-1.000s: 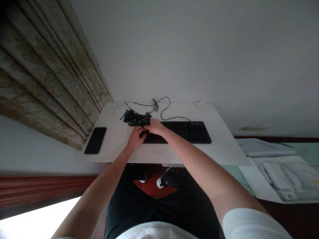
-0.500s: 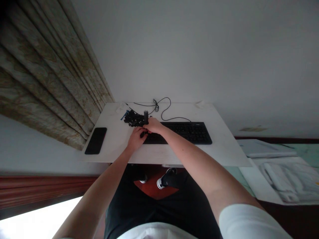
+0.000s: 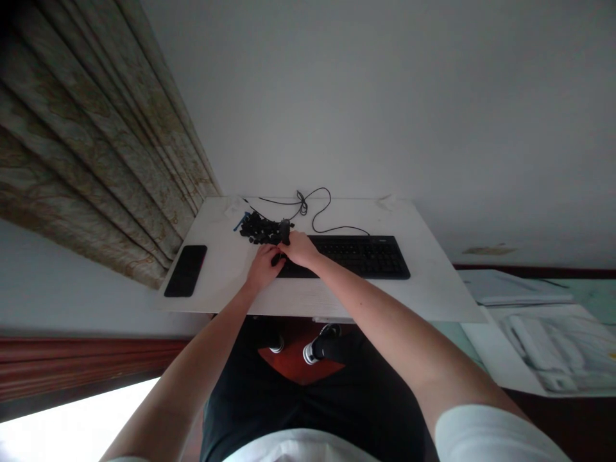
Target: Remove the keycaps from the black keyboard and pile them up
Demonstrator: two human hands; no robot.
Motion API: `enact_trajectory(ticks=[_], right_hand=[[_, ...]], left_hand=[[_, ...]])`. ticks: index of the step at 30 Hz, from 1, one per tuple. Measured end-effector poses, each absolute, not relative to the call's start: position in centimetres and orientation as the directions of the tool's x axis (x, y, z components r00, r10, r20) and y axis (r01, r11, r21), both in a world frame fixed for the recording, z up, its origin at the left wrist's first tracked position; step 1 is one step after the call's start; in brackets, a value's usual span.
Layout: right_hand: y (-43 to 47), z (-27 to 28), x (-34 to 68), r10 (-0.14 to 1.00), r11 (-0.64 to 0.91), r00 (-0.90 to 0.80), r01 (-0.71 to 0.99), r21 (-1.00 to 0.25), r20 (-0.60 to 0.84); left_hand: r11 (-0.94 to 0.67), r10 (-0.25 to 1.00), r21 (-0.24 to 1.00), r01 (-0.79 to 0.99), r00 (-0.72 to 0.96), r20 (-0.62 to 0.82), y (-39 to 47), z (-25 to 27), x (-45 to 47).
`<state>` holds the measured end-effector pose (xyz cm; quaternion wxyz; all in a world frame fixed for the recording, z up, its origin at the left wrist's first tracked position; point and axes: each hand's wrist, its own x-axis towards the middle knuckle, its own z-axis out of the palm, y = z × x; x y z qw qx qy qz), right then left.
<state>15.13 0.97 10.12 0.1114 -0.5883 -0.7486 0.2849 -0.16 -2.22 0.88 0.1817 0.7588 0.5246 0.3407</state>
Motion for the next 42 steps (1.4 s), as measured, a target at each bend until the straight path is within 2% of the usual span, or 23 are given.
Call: enact_trajectory(ticks=[5,18,32,38,42], right_hand=[[1.0,9.7,15.3,0.949,0.100,-0.259,0.790,-0.605,-0.182],[1.3,9.6,15.2,0.926,0.290,-0.367,0.837,-0.463,-0.084],[1.0,9.4,14.9,0.913,0.360,-0.404,0.858,-0.367,-0.050],[0.3,9.9,14.7,0.916,0.349,-0.397,0.859,-0.374,-0.058],[1.2,12.8,13.8,0.937,0.325,-0.350,0.856,-0.402,0.011]], left_hand=[[-0.384,0.920,0.632,0.673,0.217,0.328,-2.1,0.8,-0.2],[-0.383,0.921,0.612,0.692,0.233,0.313,-2.1,0.8,-0.3],[-0.394,0.916,0.600,0.696,0.244,0.319,-2.0,0.7,-0.2],[-0.400,0.912,0.601,0.692,0.238,0.333,-1.7,0.5,-0.2],[-0.396,0.915,0.604,0.691,0.242,0.324,-1.6,0.4,-0.2]])
